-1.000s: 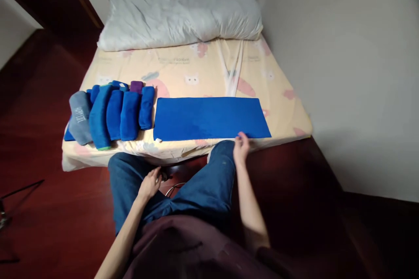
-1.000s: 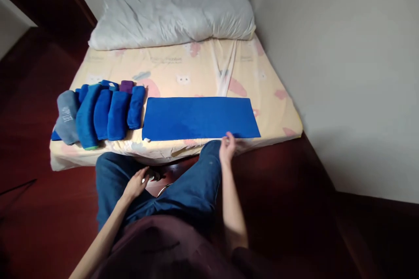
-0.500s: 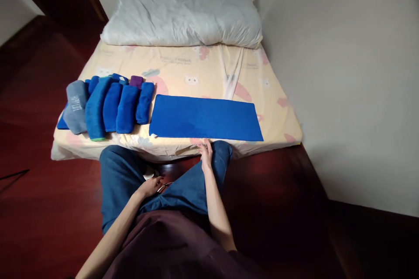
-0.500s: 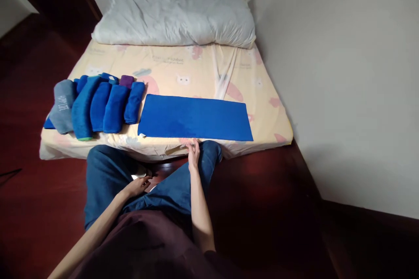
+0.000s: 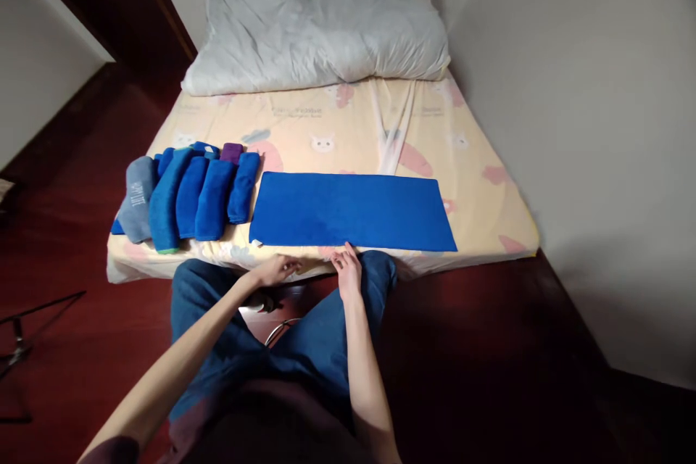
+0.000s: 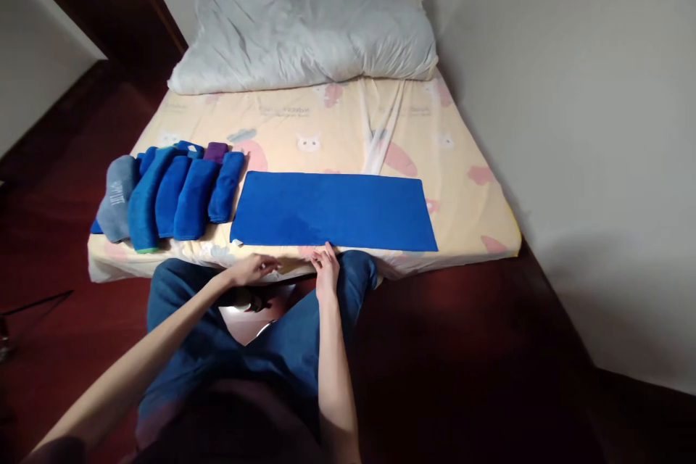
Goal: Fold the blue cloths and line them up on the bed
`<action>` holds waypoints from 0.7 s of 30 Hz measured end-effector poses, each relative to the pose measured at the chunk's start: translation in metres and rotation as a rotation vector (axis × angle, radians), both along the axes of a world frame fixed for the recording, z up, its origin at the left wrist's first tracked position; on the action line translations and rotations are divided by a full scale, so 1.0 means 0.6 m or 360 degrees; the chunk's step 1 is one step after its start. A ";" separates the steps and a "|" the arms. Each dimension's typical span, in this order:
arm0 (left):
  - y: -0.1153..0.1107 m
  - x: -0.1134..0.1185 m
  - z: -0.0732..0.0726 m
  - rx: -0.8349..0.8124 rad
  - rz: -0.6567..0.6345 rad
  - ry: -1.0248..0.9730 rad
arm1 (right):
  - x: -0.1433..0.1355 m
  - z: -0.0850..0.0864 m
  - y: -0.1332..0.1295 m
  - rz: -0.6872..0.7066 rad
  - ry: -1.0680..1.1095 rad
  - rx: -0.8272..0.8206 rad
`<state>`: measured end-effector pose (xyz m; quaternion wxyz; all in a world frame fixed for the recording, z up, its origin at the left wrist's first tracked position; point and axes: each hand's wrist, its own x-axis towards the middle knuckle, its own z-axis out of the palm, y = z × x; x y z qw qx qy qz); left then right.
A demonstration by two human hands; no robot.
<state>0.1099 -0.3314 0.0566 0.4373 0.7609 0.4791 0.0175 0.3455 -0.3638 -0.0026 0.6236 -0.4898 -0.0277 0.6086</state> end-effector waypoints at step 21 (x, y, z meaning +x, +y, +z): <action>0.564 0.358 -0.023 0.0443 -0.0014 0.0836 | -0.038 -0.019 0.059 -0.0648 -0.0249 -0.0362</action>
